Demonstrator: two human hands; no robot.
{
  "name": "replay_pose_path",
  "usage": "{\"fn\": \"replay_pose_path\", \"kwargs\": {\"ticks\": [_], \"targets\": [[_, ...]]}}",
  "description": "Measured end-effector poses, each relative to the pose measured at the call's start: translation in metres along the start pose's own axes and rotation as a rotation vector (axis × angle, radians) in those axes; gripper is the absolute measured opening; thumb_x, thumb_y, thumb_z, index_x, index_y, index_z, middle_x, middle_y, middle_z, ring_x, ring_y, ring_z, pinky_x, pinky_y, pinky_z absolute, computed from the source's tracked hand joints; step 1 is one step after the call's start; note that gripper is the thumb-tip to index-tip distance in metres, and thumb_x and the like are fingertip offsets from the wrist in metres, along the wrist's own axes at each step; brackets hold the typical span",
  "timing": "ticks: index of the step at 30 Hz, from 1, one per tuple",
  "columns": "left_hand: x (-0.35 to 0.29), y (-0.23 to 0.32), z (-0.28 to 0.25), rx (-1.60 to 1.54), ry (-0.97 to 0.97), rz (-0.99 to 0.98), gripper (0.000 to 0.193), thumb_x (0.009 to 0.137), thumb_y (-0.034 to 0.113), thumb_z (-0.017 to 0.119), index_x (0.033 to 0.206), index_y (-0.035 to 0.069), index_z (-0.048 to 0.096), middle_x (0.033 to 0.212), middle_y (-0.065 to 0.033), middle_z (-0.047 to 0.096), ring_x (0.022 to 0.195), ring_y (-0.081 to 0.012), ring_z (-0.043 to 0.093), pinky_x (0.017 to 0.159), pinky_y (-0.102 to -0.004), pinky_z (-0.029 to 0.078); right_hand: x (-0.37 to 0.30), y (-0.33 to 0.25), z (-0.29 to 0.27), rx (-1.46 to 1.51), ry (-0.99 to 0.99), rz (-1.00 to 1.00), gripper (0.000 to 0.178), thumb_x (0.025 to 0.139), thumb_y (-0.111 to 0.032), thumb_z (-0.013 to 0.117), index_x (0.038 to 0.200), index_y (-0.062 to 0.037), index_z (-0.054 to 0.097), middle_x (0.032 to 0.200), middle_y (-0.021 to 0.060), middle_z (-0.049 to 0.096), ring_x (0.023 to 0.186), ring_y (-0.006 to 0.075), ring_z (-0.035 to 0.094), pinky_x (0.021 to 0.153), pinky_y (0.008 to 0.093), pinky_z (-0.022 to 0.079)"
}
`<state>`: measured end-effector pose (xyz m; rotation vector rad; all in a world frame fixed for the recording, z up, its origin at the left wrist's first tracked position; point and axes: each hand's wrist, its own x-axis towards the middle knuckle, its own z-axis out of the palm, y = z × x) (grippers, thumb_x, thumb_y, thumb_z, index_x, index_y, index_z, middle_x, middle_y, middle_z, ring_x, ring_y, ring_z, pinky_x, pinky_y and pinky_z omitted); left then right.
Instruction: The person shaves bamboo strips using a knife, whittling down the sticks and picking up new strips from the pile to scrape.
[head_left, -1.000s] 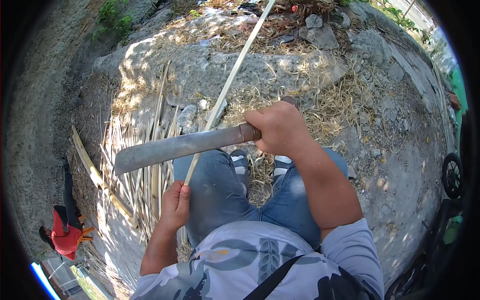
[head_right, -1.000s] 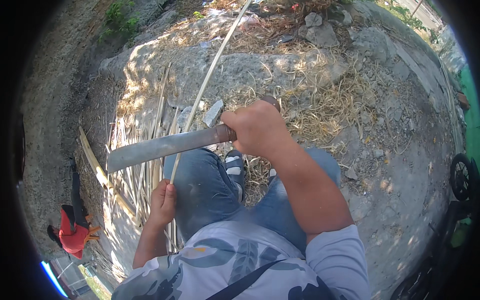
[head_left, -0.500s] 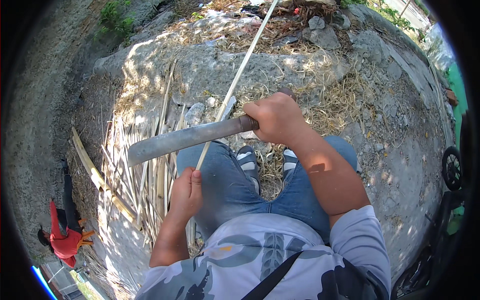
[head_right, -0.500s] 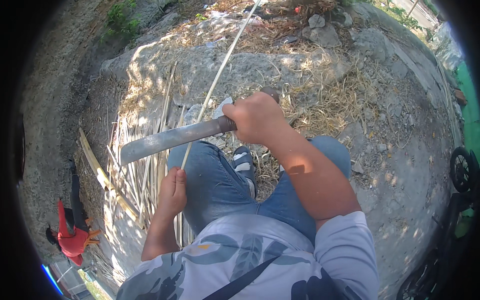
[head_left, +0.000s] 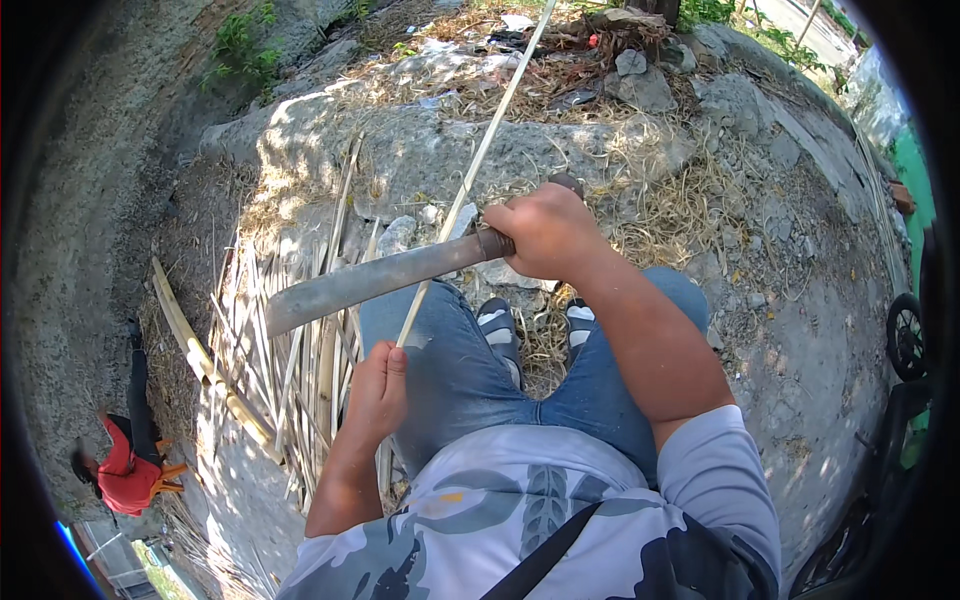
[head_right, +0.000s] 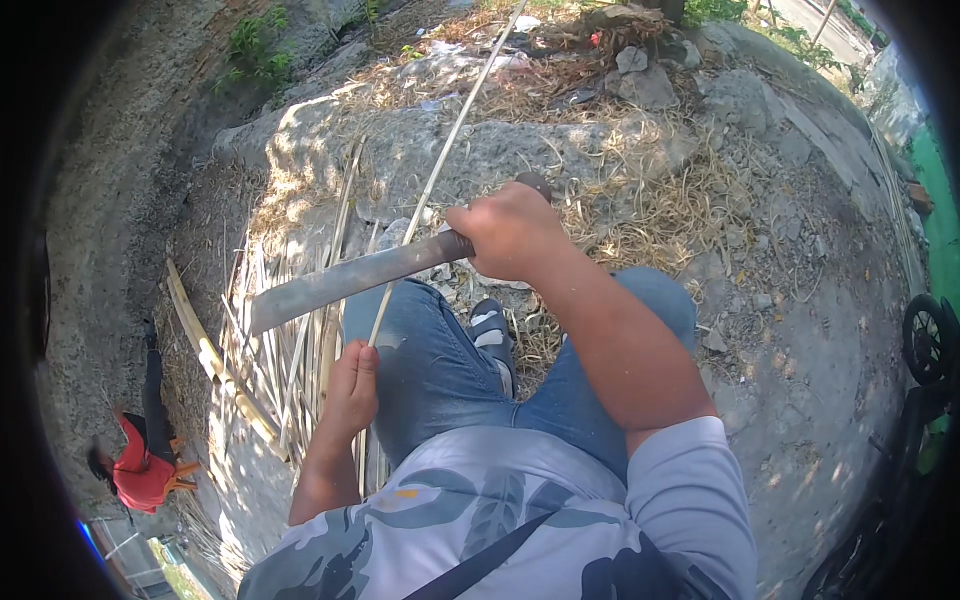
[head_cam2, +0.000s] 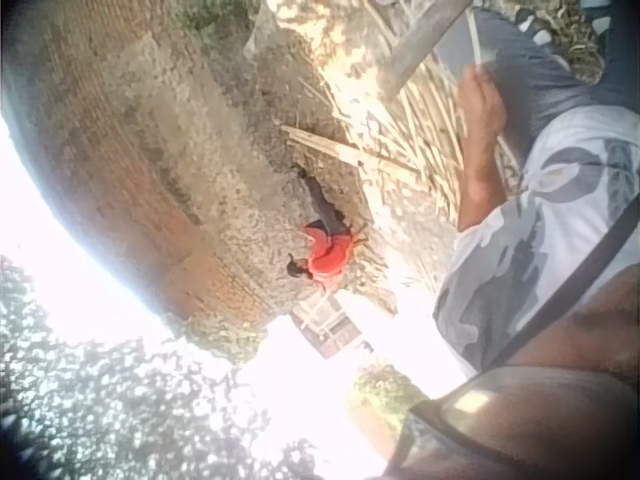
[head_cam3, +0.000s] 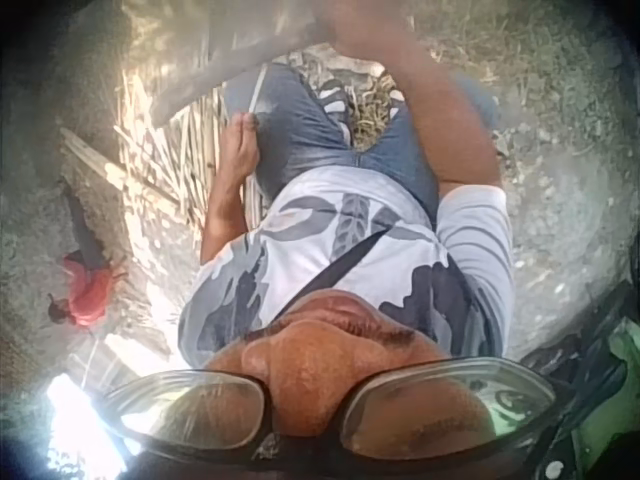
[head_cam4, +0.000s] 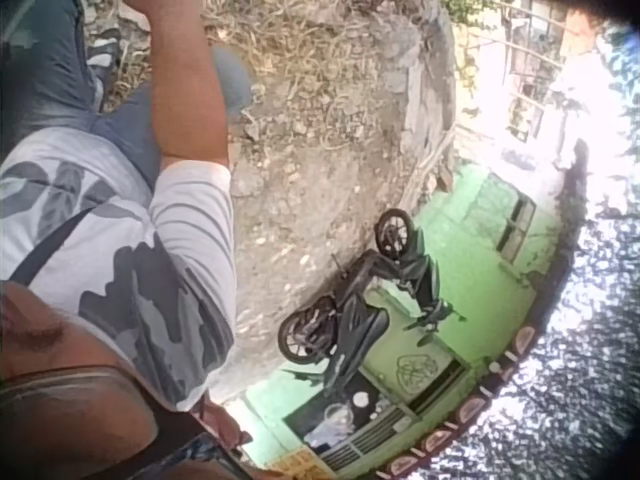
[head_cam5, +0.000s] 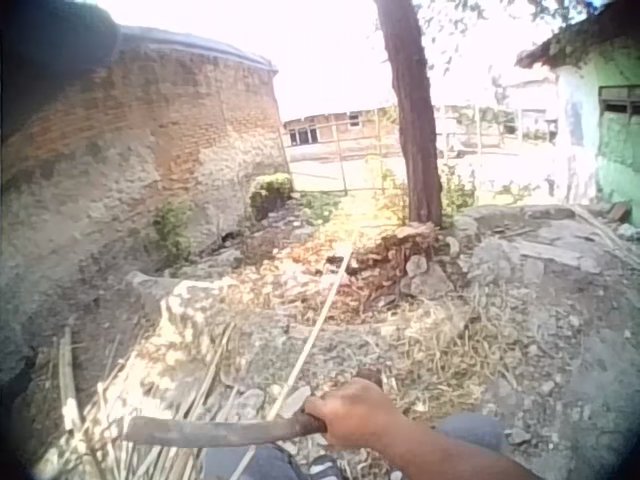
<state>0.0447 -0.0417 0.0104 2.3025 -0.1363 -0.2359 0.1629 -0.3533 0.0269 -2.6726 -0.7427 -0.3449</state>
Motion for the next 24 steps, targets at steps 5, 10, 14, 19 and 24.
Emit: {"fn": "replay_pose_path", "kwargs": {"ticks": [5, 10, 14, 19, 24], "targets": [[-0.003, -0.011, 0.002, -0.055, -0.03, 0.02, 0.037, 0.111, 0.032, 0.044, 0.095, 0.002, 0.057, 0.067, -0.0073, 0.052, 0.061, -0.0177, 0.049, 0.058, -0.0361, 0.041, -0.01, 0.048, -0.008, 0.05, -0.034, 0.38, 0.018, 0.074, -0.021, 0.071, 0.091, -0.0156, 0.069, 0.082, 0.0109, 0.072, 0.084, 0.0323, 0.072, 0.075, 0.0482, 0.055], [0.007, -0.026, 0.002, -0.146, -0.088, -0.082, 0.036, 0.11, 0.03, 0.045, 0.092, 0.003, 0.058, 0.066, -0.0018, 0.05, 0.062, -0.0115, 0.046, 0.058, -0.0318, 0.04, -0.012, 0.052, 0.003, -0.054, -0.055, 0.305, 0.018, 0.075, -0.021, 0.071, 0.091, -0.0149, 0.067, 0.079, 0.0128, 0.07, 0.079, 0.0363, 0.07, 0.07, 0.0508, 0.054], [0.008, -0.026, 0.001, -0.145, -0.112, -0.124, 0.036, 0.11, 0.031, 0.046, 0.091, 0.003, 0.058, 0.066, -0.0013, 0.049, 0.062, -0.011, 0.045, 0.057, -0.0306, 0.04, -0.01, 0.028, 0.008, -0.001, -0.16, 0.17, 0.02, 0.074, -0.02, 0.071, 0.093, -0.0152, 0.067, 0.081, 0.0097, 0.071, 0.081, 0.0337, 0.071, 0.072, 0.0487, 0.055], [0.002, -0.036, 0.001, -0.139, -0.087, -0.091, 0.036, 0.11, 0.031, 0.046, 0.092, 0.003, 0.058, 0.065, -0.001, 0.049, 0.061, -0.011, 0.045, 0.057, -0.0311, 0.04, -0.001, 0.008, 0.01, -0.044, -0.244, -0.006, 0.018, 0.077, -0.018, 0.07, 0.095, -0.0144, 0.069, 0.085, 0.0096, 0.073, 0.087, 0.0308, 0.072, 0.079, 0.0448, 0.055], [-0.003, -0.029, 0.007, -0.019, -0.009, 0.015, 0.035, 0.11, 0.031, 0.046, 0.094, 0.003, 0.058, 0.065, -0.0058, 0.051, 0.06, -0.0172, 0.048, 0.058, -0.0351, 0.041, -0.018, 0.059, -0.006, 0.01, 0.049, 0.228, 0.018, 0.072, -0.019, 0.072, 0.088, -0.0132, 0.066, 0.076, 0.0109, 0.068, 0.078, 0.0355, 0.069, 0.071, 0.0482, 0.053]]}}
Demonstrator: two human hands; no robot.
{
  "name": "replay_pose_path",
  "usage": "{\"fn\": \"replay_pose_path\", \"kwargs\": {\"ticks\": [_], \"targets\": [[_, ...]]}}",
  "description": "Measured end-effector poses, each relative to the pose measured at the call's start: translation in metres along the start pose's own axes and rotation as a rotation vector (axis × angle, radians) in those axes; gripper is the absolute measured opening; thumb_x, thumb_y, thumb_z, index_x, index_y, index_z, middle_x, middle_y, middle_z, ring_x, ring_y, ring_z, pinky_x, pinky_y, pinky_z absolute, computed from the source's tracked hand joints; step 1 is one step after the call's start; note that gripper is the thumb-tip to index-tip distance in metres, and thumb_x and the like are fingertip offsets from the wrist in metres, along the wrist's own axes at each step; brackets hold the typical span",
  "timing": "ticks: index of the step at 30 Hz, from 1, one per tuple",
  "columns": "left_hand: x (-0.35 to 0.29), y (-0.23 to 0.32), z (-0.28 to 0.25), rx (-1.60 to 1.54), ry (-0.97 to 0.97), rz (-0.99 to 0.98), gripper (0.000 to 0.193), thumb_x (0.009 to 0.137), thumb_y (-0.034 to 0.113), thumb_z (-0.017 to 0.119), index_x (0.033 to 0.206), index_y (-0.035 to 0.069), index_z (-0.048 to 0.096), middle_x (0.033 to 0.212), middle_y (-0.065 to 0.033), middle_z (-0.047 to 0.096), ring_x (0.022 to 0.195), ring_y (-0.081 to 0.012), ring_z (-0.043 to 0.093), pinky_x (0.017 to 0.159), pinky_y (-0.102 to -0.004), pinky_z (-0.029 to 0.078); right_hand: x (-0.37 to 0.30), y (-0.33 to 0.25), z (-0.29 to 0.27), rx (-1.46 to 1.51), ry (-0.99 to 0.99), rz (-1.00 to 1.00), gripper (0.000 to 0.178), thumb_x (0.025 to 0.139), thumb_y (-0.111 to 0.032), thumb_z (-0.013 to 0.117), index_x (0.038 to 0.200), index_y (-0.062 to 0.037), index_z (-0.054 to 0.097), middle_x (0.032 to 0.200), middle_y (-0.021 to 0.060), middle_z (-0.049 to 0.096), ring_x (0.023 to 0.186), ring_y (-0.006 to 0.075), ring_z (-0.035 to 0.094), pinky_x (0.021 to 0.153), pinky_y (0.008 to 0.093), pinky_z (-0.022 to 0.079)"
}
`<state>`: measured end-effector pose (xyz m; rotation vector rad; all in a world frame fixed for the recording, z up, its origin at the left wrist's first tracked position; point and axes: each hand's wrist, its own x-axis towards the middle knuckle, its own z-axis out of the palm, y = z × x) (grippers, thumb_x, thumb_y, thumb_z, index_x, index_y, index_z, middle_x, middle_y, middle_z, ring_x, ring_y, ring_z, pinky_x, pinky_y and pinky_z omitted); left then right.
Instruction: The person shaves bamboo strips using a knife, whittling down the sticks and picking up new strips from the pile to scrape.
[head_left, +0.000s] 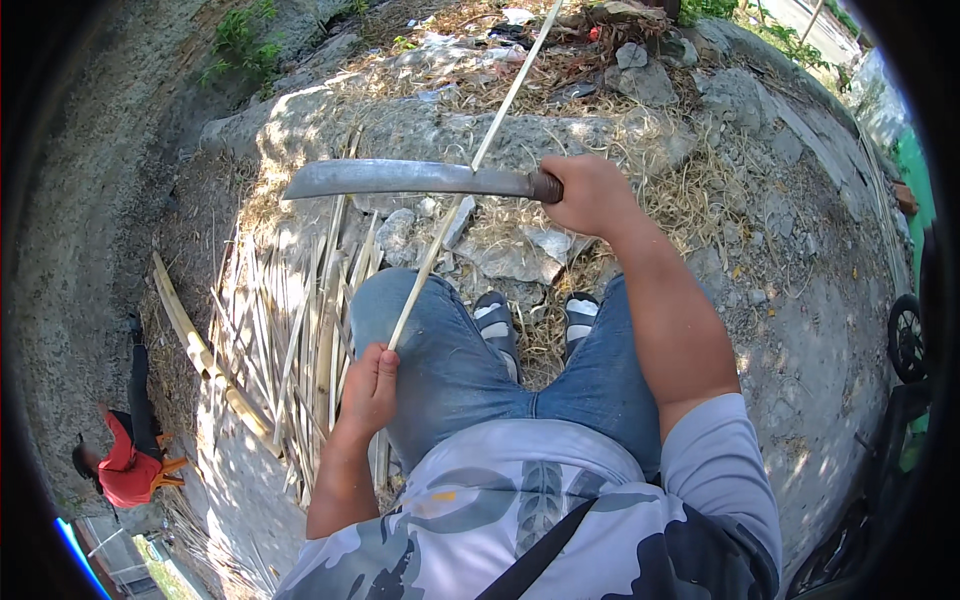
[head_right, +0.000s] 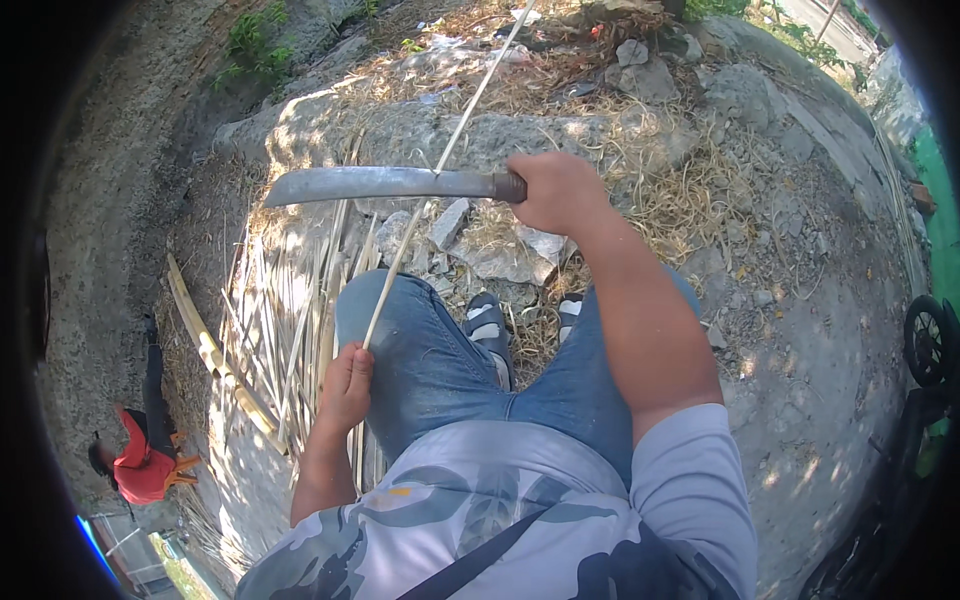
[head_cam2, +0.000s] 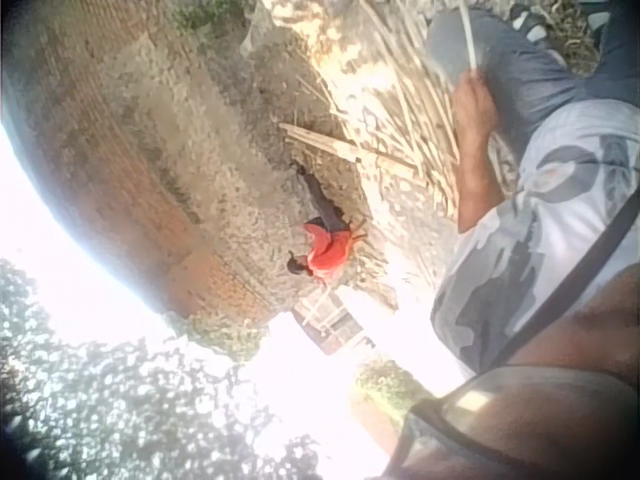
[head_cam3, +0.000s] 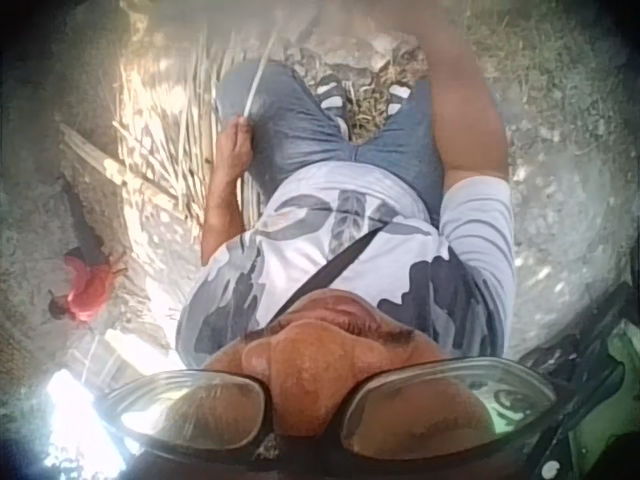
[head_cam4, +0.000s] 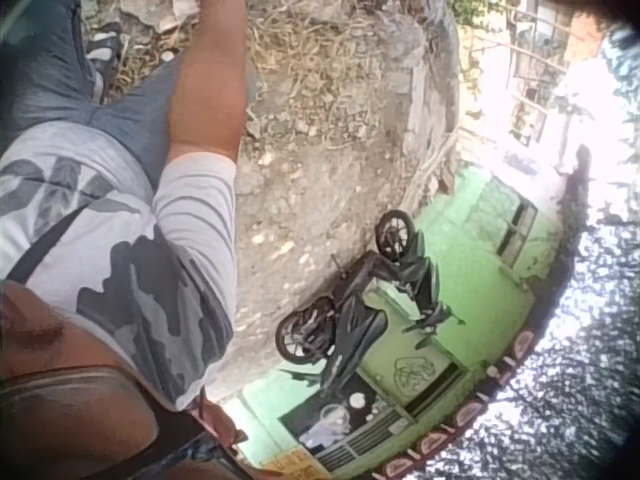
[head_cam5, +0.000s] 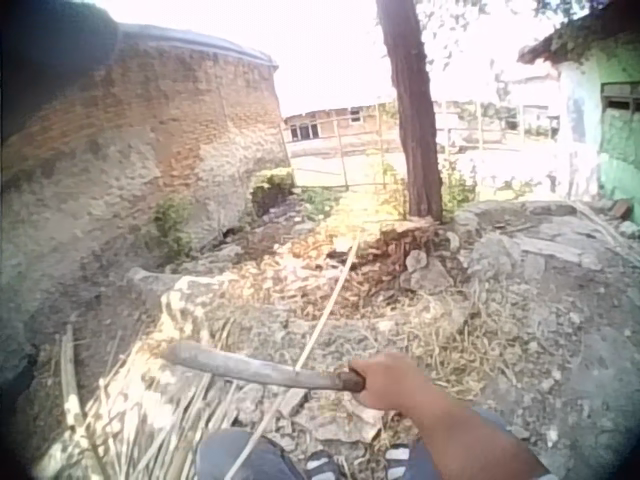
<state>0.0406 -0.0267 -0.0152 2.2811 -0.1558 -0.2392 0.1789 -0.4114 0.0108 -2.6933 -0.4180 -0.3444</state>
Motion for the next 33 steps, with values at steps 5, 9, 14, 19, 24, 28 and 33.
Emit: {"fn": "replay_pose_path", "kwargs": {"ticks": [5, 9, 14, 19, 24, 28, 33], "targets": [[0.0, -0.002, 0.001, -0.02, 0.01, 0.003, 0.035, 0.11, 0.032, 0.046, 0.095, 0.002, 0.058, 0.066, -0.0093, 0.052, 0.06, -0.0204, 0.05, 0.059, -0.0367, 0.042, -0.007, -0.01, 0.001, 0.003, -0.003, 0.075, 0.017, 0.075, -0.022, 0.072, 0.09, -0.0144, 0.067, 0.08, 0.0112, 0.07, 0.08, 0.0347, 0.071, 0.072, 0.0501, 0.055], [0.0, 0.009, 0.0, 0.009, 0.003, 0.002, 0.034, 0.109, 0.031, 0.047, 0.096, 0.002, 0.059, 0.067, -0.0109, 0.054, 0.061, -0.0212, 0.052, 0.06, -0.0368, 0.043, -0.009, -0.019, 0.002, -0.058, -0.079, -0.082, 0.02, 0.072, -0.021, 0.074, 0.09, -0.015, 0.066, 0.08, 0.0082, 0.071, 0.078, 0.0329, 0.071, 0.071, 0.0494, 0.054], [-0.003, 0.008, -0.001, 0.028, 0.003, 0.014, 0.033, 0.108, 0.031, 0.049, 0.099, 0.001, 0.061, 0.068, -0.0127, 0.057, 0.06, -0.0249, 0.054, 0.061, -0.0384, 0.044, -0.007, -0.012, 0.003, -0.056, -0.011, -0.236, 0.021, 0.069, -0.019, 0.073, 0.086, -0.014, 0.063, 0.073, 0.0098, 0.067, 0.076, 0.0348, 0.068, 0.066, 0.0501, 0.052], [0.005, 0.007, 0.004, -0.044, 0.024, 0.012, 0.033, 0.109, 0.029, 0.048, 0.099, 0.0, 0.061, 0.069, -0.01, 0.055, 0.063, -0.0184, 0.052, 0.061, -0.0356, 0.044, -0.003, 0.023, 0.0, 0.036, 0.045, 0.112, 0.018, 0.072, -0.019, 0.073, 0.088, -0.0132, 0.066, 0.078, 0.0114, 0.069, 0.079, 0.0362, 0.069, 0.072, 0.0508, 0.053], [0.007, -0.01, 0.001, -0.135, -0.048, -0.083, 0.035, 0.11, 0.03, 0.046, 0.1, 0.001, 0.062, 0.069, -0.0068, 0.055, 0.066, -0.0132, 0.051, 0.062, -0.0334, 0.044, -0.004, -0.001, 0.003, -0.05, -0.074, 0.127, 0.018, 0.072, -0.02, 0.071, 0.089, -0.0149, 0.068, 0.085, 0.0105, 0.072, 0.085, 0.0349, 0.071, 0.074, 0.0514, 0.055], [0.004, -0.013, 0.004, -0.155, 0.014, -0.076, 0.039, 0.11, 0.034, 0.045, 0.096, 0.001, 0.062, 0.07, -0.0061, 0.056, 0.067, -0.014, 0.052, 0.063, -0.0337, 0.045, -0.001, -0.015, 0.004, -0.067, -0.148, -0.031, 0.018, 0.071, -0.02, 0.071, 0.088, -0.0159, 0.068, 0.084, 0.0087, 0.072, 0.083, 0.0333, 0.071, 0.073, 0.0492, 0.055], [0.006, -0.014, 0.004, -0.138, 0.013, -0.093, 0.04, 0.11, 0.033, 0.045, 0.092, 0.001, 0.06, 0.069, -0.0049, 0.054, 0.066, -0.0126, 0.05, 0.063, -0.0326, 0.044, -0.001, -0.02, 0.005, -0.079, -0.04, -0.207, 0.018, 0.068, -0.017, 0.072, 0.085, -0.0148, 0.066, 0.08, 0.0085, 0.071, 0.078, 0.033, 0.07, 0.07, 0.0455, 0.053]]}}
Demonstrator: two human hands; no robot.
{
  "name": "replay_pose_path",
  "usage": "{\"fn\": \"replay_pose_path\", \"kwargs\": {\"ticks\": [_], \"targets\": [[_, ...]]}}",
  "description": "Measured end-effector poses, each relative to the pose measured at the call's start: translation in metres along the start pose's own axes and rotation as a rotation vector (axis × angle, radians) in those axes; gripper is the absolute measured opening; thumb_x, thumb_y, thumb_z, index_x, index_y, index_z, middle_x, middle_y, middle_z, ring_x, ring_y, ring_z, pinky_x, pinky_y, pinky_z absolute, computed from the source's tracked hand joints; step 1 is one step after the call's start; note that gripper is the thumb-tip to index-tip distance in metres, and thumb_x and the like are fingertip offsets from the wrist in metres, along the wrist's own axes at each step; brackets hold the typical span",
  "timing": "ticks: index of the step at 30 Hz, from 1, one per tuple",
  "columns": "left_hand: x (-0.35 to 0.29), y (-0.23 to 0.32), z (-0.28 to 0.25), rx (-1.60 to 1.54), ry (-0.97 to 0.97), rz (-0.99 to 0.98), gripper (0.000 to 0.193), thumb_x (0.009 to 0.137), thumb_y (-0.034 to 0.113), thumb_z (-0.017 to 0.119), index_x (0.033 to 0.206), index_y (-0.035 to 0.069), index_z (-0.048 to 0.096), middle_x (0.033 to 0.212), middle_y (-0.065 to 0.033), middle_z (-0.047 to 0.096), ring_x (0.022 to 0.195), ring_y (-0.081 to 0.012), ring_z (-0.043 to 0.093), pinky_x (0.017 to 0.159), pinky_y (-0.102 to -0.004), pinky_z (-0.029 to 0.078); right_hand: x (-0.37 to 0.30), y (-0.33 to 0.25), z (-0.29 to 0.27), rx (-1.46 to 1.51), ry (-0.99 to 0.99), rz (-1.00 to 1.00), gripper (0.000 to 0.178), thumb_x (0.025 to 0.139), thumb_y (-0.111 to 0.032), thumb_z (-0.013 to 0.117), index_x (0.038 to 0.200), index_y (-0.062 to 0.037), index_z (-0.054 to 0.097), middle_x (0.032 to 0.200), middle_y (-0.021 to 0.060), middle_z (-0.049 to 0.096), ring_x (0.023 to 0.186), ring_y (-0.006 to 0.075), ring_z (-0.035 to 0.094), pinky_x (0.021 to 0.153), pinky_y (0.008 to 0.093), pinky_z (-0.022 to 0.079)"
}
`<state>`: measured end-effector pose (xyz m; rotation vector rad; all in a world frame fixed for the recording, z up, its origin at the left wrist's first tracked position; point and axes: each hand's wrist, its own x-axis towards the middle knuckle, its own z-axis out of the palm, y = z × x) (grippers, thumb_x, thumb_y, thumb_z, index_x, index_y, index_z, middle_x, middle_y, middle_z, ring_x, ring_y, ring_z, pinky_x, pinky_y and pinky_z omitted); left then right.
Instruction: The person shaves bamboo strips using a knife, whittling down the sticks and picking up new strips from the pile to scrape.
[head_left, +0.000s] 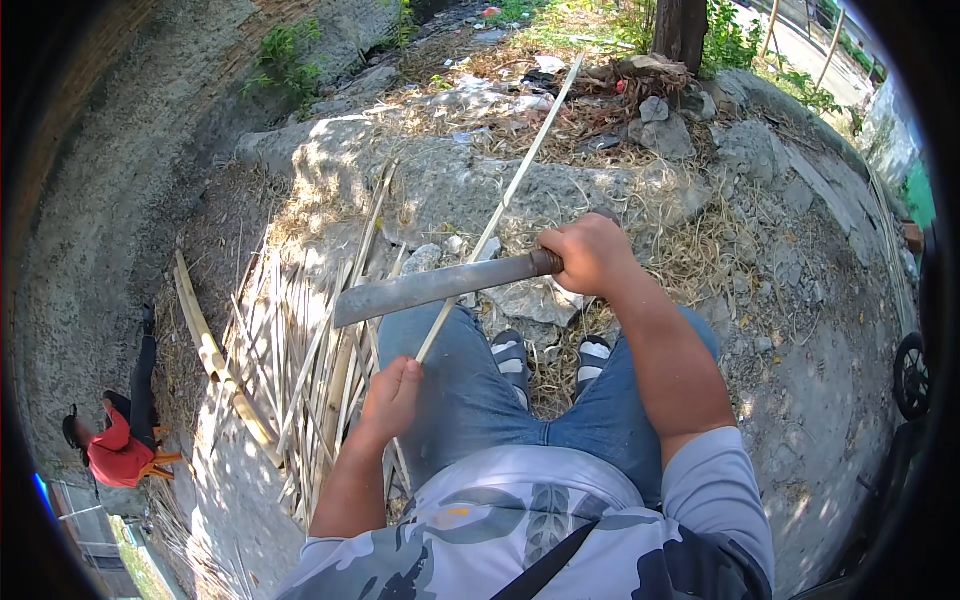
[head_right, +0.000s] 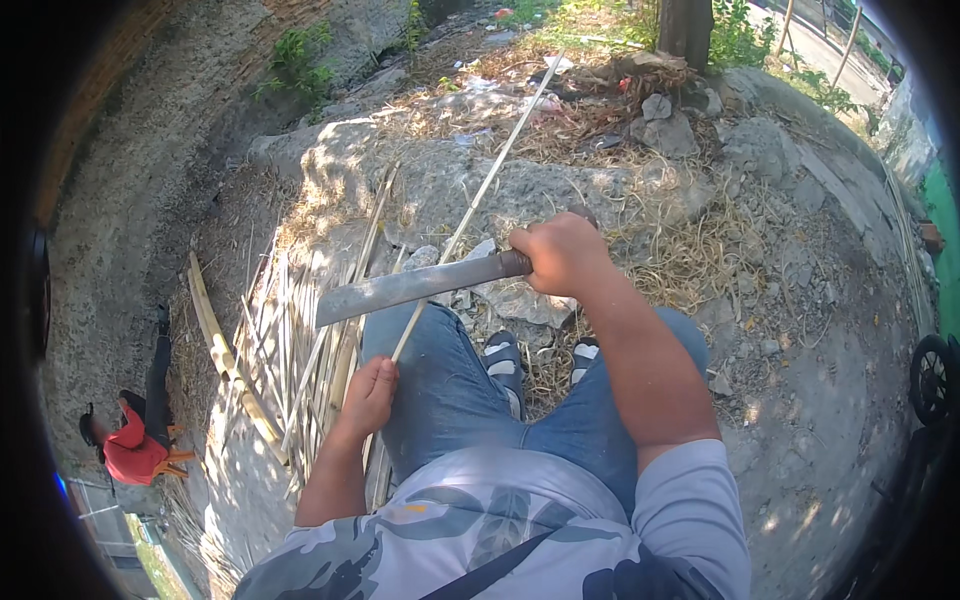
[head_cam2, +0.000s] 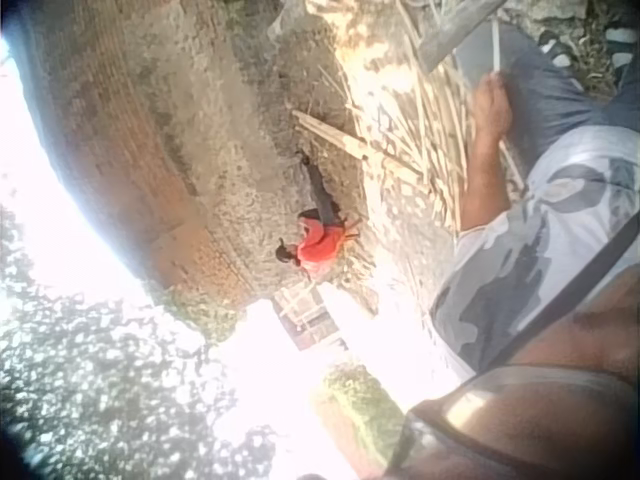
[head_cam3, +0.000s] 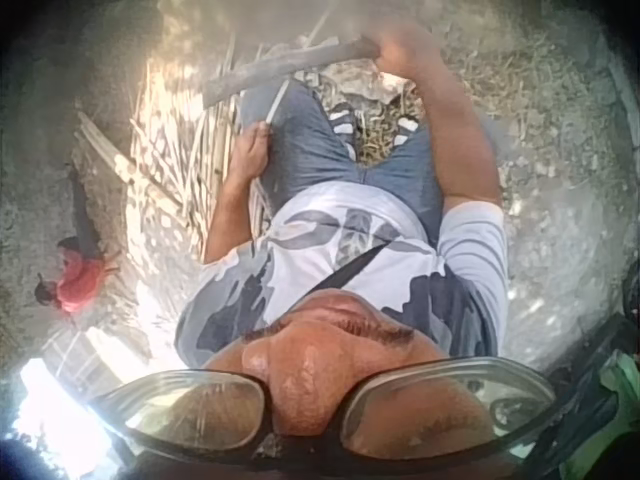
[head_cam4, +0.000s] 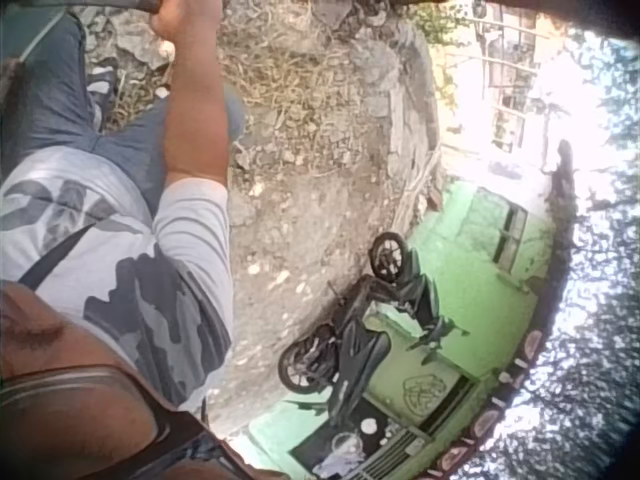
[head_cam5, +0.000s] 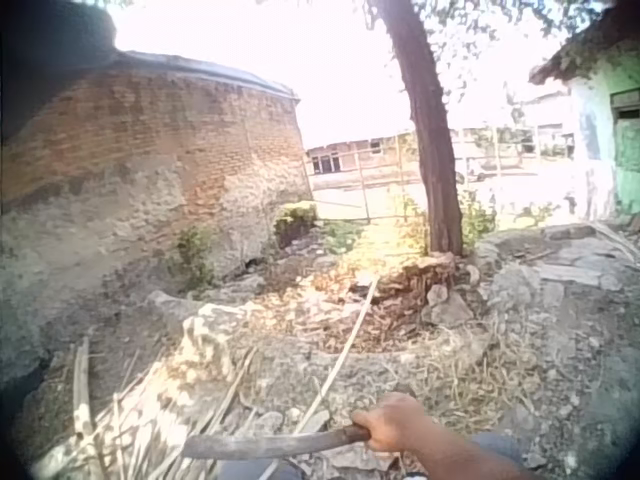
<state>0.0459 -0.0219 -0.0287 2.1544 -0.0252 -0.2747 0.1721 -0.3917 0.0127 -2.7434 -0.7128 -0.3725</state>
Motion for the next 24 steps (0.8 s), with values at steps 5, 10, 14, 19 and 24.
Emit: {"fn": "replay_pose_path", "kwargs": {"ticks": [5, 10, 14, 19, 24], "targets": [[-0.002, -0.004, 0.0, -0.103, -0.012, 0.027, 0.037, 0.11, 0.03, 0.045, 0.092, 0.002, 0.06, 0.07, -0.0041, 0.055, 0.067, -0.0117, 0.05, 0.063, -0.0319, 0.044, -0.011, 0.033, -0.026, 0.085, 0.095, 0.392, 0.016, 0.073, -0.019, 0.072, 0.086, -0.0132, 0.065, 0.078, 0.012, 0.069, 0.079, 0.0352, 0.07, 0.071, 0.05, 0.054], [0.002, -0.004, 0.001, -0.072, -0.003, -0.001, 0.035, 0.11, 0.029, 0.045, 0.093, 0.002, 0.06, 0.071, -0.0037, 0.054, 0.068, -0.0113, 0.051, 0.063, -0.0314, 0.044, -0.014, 0.02, -0.014, -0.003, 0.095, 0.34, 0.02, 0.074, -0.021, 0.072, 0.091, -0.0139, 0.065, 0.08, 0.012, 0.07, 0.079, 0.0355, 0.07, 0.072, 0.0498, 0.055], [0.003, -0.005, 0.0, -0.061, 0.002, 0.016, 0.036, 0.11, 0.03, 0.045, 0.094, 0.002, 0.06, 0.073, -0.0047, 0.056, 0.069, -0.0125, 0.052, 0.064, -0.0317, 0.045, -0.006, 0.007, -0.001, 0.056, 0.048, 0.158, 0.021, 0.072, -0.021, 0.073, 0.09, -0.0124, 0.066, 0.079, 0.0111, 0.069, 0.079, 0.0359, 0.068, 0.071, 0.0488, 0.054], [0.001, -0.006, -0.001, -0.041, -0.002, 0.009, 0.037, 0.11, 0.031, 0.045, 0.094, 0.002, 0.06, 0.073, -0.0058, 0.056, 0.07, -0.0138, 0.053, 0.066, -0.0328, 0.045, 0.005, -0.019, 0.008, -0.116, 0.079, -0.119, 0.017, 0.069, -0.018, 0.075, 0.084, -0.0176, 0.066, 0.073, 0.0031, 0.07, 0.075, 0.0243, 0.071, 0.099, 0.0437, 0.042], [0.002, -0.021, -0.001, -0.091, -0.035, 0.045, 0.037, 0.111, 0.033, 0.044, 0.093, 0.004, 0.058, 0.07, -0.0026, 0.052, 0.065, -0.0112, 0.049, 0.06, -0.0296, 0.042, 0.003, 0.008, 0.004, -0.085, 0.1, 0.103, 0.021, 0.069, -0.02, 0.076, 0.087, -0.0159, 0.067, 0.073, 0.0067, 0.07, 0.075, 0.029, 0.071, 0.094, 0.0449, 0.046]]}}
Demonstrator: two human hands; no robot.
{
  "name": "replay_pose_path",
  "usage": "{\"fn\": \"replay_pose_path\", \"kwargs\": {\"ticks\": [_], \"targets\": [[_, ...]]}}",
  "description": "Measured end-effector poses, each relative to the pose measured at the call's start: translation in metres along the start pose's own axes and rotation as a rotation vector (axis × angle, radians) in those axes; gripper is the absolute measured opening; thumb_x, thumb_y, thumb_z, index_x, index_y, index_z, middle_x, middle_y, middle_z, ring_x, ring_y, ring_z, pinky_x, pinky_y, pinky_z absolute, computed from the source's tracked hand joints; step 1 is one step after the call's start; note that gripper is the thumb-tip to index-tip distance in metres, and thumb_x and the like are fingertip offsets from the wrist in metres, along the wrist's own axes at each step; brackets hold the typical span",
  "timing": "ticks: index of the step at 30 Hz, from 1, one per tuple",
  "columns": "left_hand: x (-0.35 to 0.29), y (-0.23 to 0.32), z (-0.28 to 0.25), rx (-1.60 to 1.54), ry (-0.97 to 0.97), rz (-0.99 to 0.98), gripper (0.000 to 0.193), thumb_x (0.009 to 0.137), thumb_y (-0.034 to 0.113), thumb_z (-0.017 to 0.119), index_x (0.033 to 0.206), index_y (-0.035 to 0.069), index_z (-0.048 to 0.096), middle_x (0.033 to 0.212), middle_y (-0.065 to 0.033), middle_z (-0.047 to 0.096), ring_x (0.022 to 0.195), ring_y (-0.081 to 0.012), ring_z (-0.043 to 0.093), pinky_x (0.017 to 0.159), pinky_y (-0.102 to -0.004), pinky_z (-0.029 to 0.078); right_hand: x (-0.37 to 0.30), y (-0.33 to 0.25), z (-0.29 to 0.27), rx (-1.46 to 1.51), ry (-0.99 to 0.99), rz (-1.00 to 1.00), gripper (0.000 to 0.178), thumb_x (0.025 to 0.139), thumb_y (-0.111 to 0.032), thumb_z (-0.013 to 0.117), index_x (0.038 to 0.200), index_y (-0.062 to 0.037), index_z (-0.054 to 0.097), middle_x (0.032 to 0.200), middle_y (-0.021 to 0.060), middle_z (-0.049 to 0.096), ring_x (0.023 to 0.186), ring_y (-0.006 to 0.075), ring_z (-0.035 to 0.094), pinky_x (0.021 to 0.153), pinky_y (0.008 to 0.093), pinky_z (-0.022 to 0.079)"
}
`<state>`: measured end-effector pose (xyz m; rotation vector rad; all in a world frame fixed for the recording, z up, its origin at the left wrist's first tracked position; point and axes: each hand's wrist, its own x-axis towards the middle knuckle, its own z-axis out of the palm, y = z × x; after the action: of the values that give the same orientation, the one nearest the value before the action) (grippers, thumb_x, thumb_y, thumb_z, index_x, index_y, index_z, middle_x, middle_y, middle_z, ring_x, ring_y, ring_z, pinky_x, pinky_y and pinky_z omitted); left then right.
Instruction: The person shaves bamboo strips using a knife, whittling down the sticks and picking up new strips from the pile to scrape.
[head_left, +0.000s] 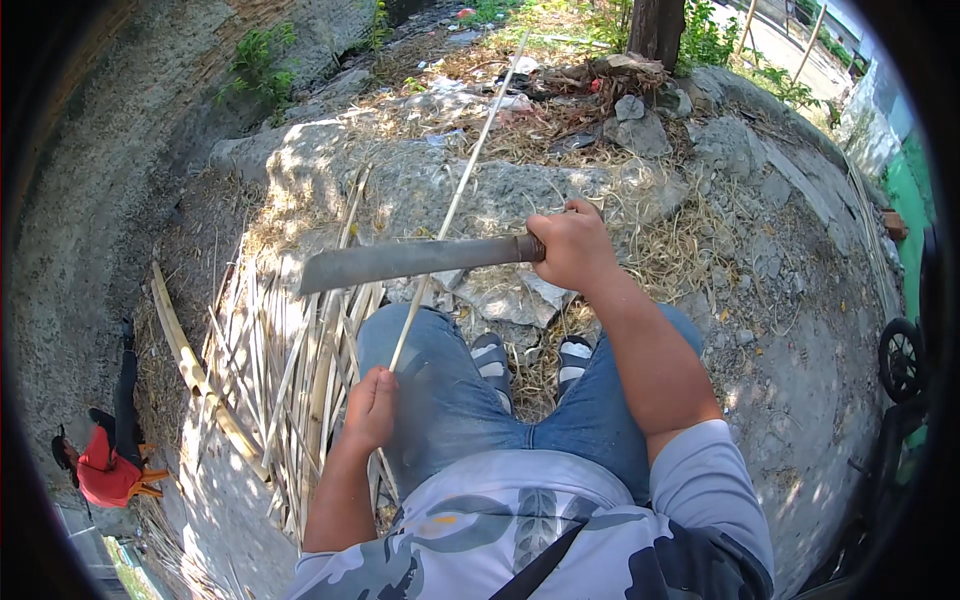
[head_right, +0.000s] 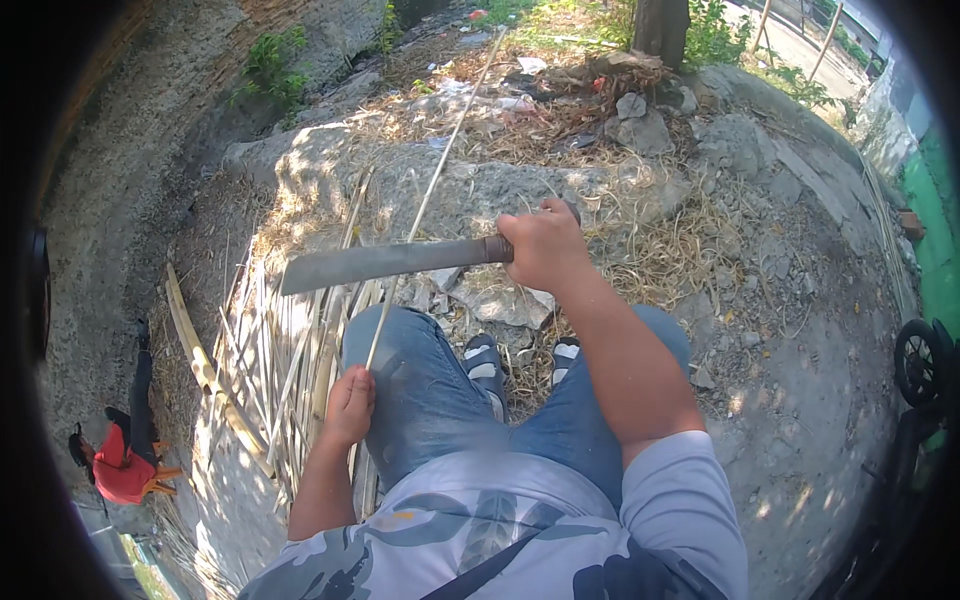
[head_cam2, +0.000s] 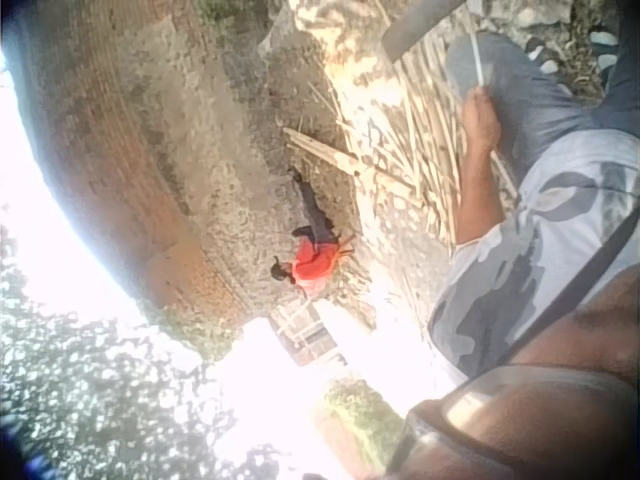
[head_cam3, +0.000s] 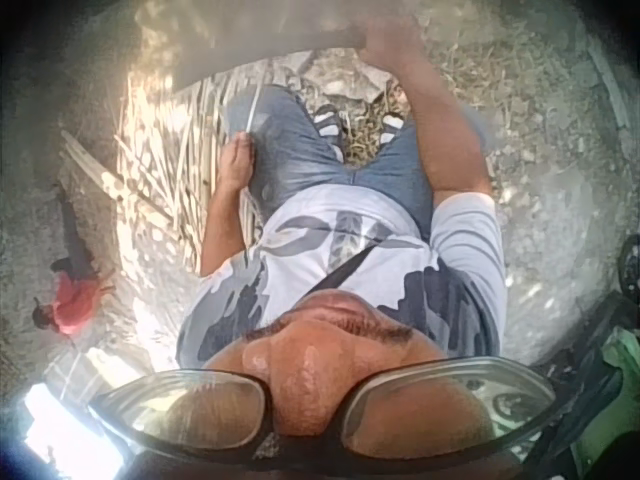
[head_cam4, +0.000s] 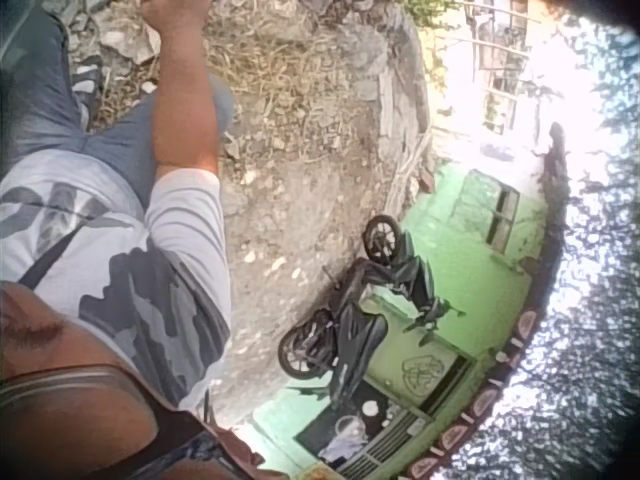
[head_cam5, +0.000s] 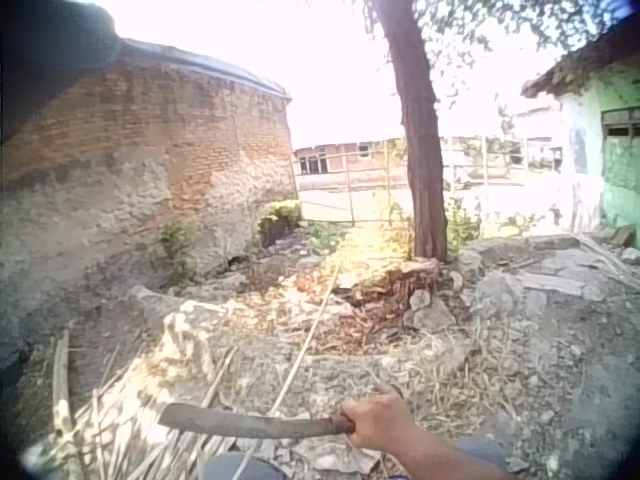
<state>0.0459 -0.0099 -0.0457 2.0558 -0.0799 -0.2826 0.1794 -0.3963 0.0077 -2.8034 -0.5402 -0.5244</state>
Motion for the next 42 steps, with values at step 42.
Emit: {"fn": "replay_pose_path", "kwargs": {"ticks": [42], "targets": [[0.002, 0.018, 0.0, -0.284, -0.039, -0.116, 0.038, 0.111, 0.035, 0.044, 0.088, 0.007, 0.055, 0.064, 0.0056, 0.042, 0.054, -0.0056, 0.038, 0.048, -0.0248, 0.032, 0.001, 0.02, -0.002, 0.021, 0.008, 0.122, 0.019, 0.075, -0.027, 0.074, 0.087, -0.0143, 0.067, 0.075, 0.0086, 0.07, 0.075, 0.0316, 0.07, 0.076, 0.0461, 0.055]]}}
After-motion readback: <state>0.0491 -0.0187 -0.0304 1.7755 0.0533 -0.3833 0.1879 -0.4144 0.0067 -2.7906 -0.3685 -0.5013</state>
